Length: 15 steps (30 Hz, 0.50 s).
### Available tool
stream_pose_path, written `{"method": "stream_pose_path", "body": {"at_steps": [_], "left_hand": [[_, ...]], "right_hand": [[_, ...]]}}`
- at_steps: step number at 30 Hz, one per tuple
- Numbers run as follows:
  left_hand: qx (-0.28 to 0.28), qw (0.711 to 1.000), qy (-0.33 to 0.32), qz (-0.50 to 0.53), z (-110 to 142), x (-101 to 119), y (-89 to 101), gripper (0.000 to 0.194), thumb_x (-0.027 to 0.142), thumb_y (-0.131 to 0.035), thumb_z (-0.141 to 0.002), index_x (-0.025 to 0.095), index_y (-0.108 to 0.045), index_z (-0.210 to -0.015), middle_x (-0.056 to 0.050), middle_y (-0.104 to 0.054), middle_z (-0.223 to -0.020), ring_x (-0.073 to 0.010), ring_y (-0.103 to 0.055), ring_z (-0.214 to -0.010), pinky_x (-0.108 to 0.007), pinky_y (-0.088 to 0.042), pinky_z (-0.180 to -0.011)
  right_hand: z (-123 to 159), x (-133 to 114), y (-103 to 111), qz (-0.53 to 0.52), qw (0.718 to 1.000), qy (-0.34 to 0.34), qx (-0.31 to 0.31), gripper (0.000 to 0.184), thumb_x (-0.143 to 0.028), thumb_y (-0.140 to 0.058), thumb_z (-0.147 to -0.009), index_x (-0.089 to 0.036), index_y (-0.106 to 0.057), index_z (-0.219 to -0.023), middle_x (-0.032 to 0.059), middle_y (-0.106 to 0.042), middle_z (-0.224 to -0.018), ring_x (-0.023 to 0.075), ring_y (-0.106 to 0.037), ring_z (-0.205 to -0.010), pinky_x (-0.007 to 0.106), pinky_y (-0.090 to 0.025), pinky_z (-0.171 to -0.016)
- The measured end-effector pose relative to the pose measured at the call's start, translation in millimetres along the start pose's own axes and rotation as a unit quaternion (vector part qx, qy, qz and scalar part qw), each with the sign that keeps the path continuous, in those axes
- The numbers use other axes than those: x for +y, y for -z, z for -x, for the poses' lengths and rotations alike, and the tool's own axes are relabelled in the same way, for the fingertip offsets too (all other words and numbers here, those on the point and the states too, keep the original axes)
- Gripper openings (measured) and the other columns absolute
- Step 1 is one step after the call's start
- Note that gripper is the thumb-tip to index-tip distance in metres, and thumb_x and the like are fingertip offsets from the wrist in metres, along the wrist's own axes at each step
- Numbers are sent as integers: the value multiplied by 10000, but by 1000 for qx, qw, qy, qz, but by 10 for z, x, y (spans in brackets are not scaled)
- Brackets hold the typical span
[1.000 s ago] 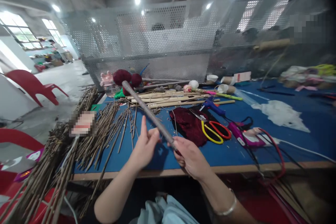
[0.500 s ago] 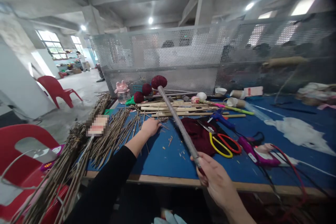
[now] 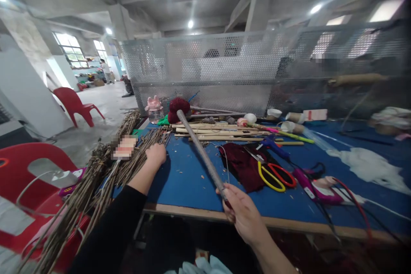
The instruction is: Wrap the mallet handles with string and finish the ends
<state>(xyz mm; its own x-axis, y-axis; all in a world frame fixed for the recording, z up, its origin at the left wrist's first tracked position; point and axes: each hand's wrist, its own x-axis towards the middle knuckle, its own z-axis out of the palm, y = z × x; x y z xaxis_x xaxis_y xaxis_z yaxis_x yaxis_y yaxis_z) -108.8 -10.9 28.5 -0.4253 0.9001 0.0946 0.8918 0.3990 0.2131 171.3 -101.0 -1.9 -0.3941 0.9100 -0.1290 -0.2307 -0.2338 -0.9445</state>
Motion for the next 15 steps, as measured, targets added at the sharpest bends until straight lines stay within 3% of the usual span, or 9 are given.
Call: {"method": "stream_pose_path", "body": {"at_steps": [3,5,6,8,10,11,13,15], "left_hand": [[60,996,-45,37,323,178,60,368,175,-397,-864,157,-529,-1206,-186,-535,-1218,-304,-489,-1157,-472,-378,-935],[174,950,-185,180,672,390,40,354,229,-379,-891,169,-539,-1200,-146,-566,-1190,-251,-494,-1143,-418,-341,-994],[185,917,-277,221,854,498,27,339,267,-403,-892,198,-555,-1187,-121,-578,-1191,-246,-483,-1156,-421,-299,-1030],[144,857,-445,217,1154,685,19,342,348,-466,-875,258,-565,-1190,-87,-586,-1210,-267,-457,-1192,-482,-141,-1093],[93,824,-524,196,1296,821,54,337,401,-461,-877,271,-585,-1162,-82,-626,-1129,-274,-489,-1147,-526,-14,-1095],[65,809,-553,189,1304,871,89,350,439,-451,-875,249,-606,-1125,-86,-653,-1022,-266,-536,-1060,-525,-50,-1089],[10,777,-605,174,1235,952,184,422,510,-423,-868,193,-633,-1052,-88,-646,-843,-232,-578,-856,-469,-248,-1025],[-18,750,-642,160,1121,1024,294,466,540,-389,-871,171,-643,-999,-82,-616,-761,-199,-557,-736,-356,-388,-856]], "right_hand": [[-31,-30,-64,12,1000,2,-4,462,-604,-596,-717,-157,-548,-823,-98,-286,-457,34,-176,-388,181,-119,-381],[-34,-88,-89,24,1000,-11,-5,462,-603,-612,-693,-160,-528,-793,-104,-277,-454,33,-174,-384,175,-105,-371],[-23,-125,-91,28,999,-24,-6,457,-602,-618,-684,-166,-508,-770,-107,-276,-450,31,-172,-382,172,-99,-366],[27,-207,-75,27,998,-50,-13,448,-595,-619,-683,-179,-461,-724,-109,-284,-451,25,-165,-381,163,-97,-361],[109,-291,-35,18,997,-71,-30,440,-585,-612,-698,-183,-432,-697,-111,-280,-455,19,-144,-383,157,-88,-358],[152,-333,-8,11,996,-79,-40,435,-578,-609,-707,-182,-431,-689,-115,-267,-452,17,-128,-384,156,-80,-357],[224,-412,52,-11,994,-92,-55,421,-559,-610,-722,-179,-434,-677,-121,-239,-440,14,-104,-381,157,-69,-357],[257,-484,111,-38,993,-100,-57,417,-549,-610,-726,-178,-429,-659,-123,-229,-419,12,-93,-372,160,-68,-356]]}}
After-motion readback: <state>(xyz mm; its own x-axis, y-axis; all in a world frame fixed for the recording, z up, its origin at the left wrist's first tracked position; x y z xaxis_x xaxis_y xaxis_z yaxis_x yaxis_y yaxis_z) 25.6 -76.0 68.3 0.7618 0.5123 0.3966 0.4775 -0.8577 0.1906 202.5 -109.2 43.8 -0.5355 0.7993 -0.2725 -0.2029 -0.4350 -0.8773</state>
